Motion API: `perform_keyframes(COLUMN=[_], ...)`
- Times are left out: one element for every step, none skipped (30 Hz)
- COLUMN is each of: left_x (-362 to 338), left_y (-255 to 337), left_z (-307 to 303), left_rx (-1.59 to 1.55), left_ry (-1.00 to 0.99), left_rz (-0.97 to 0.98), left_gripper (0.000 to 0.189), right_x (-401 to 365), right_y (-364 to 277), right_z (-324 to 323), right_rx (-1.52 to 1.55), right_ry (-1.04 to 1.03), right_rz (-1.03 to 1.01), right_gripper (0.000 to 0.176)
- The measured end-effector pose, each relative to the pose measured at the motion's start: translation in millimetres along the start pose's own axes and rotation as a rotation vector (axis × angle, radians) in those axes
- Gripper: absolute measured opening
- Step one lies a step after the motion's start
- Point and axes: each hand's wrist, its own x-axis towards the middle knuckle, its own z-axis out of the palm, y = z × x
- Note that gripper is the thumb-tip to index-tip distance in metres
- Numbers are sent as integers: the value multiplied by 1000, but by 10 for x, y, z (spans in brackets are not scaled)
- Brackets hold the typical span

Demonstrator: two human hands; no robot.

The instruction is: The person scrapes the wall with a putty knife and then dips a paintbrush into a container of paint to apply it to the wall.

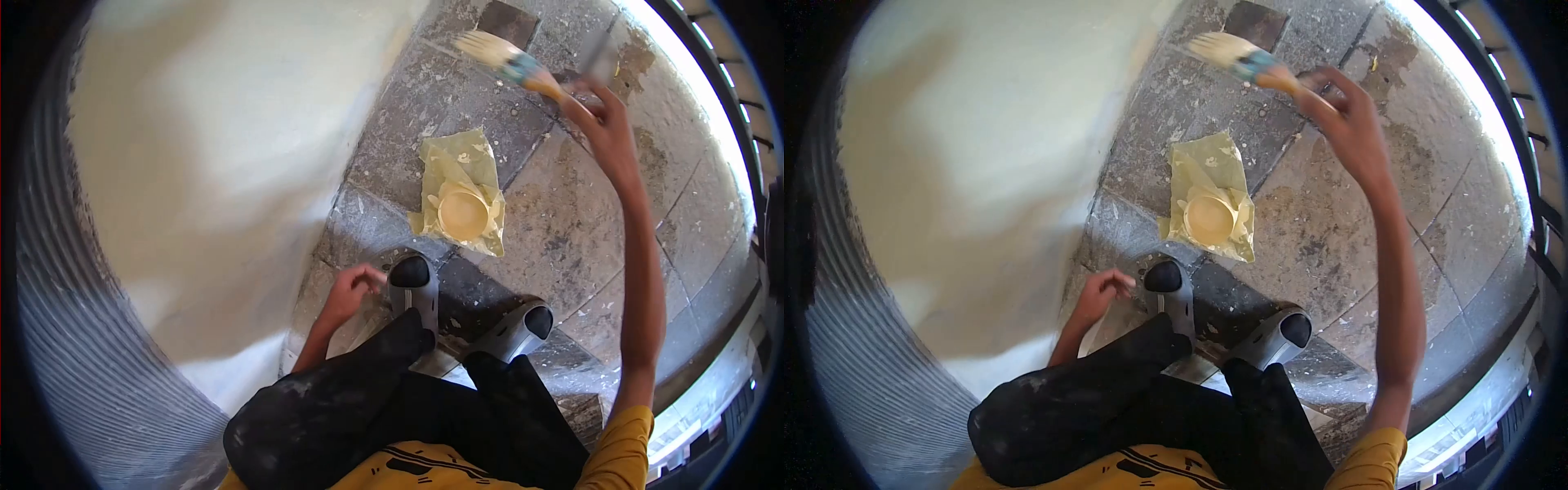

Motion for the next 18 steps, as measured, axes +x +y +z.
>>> perform_keyframes(left_x=[137, 299, 462, 637, 829, 1023, 1216, 1395, 1582, 1775, 2035, 2281, 2448, 2595, 2707, 2821, 2966, 3100], left_y=[131, 288, 520, 757, 948, 1127, 1299, 1469, 1632, 1773, 1876, 1989, 2174, 2364, 2557, 2734, 2863, 2988], left_z=[-4, 9, 55, 135, 228, 332, 450, 581, 725, 866, 982, 1087, 1164, 1222, 1263, 1303, 1351, 1386], left_rx=[-25, -49, -66, -85, -156, -226, -163, -101, 1, 103, 192, 280, 387, 495, 557, 617, 607, 708], left_ry=[10, 14, 26, 33, 4, -27, -32, -34, 25, 86, 184, 284, 351, 422, 434, 455, 463, 478], left_rz=[58, 119, 185, 251, 332, 410, 448, 483, 582, 678, 771, 860, 896, 932, 964, 990, 985, 1022], left_gripper=[29, 28, 26, 24, 21, 18, 16, 14, 15, 20, 20, 21, 21, 21, 23, 25, 25, 32], right_x=[-154, -323, -509, -692, -877, -1056, -1232, -1412, -1579, -1743, -1895, -2024, -2110, -2172, -2205, -2185, -2115, -2010], right_y=[30, -98, -240, -276, -283, -351, -492, -644, -785, -900, -1000, -1097, -1211, -1279, -1323, -1348, -1380, -1416], right_z=[-122, -328, -539, -683, -801, -904, -996, -1079, -1143, -1201, -1260, -1305, -1344, -1380, -1432, -1499, -1549, -1560], right_rx=[41, 85, 128, 103, 369, 643, 627, 726, 829, 820, 861, 903, 904, 902, 934, 959, 949, 941], right_ry=[66, -8, -71, -47, -27, -3, 22, 66, 112, 133, 181, 228, 273, 290, 263, 226, 218, 198], right_rz=[-8, 145, 301, 300, 464, 620, 616, 677, 736, 737, 727, 718, 703, 700, 632, 563, 563, 532], right_gripper=[34, 32, 31, 31, 30, 29, 29, 27, 25, 25, 26, 26, 27, 27, 28, 29, 29, 29])
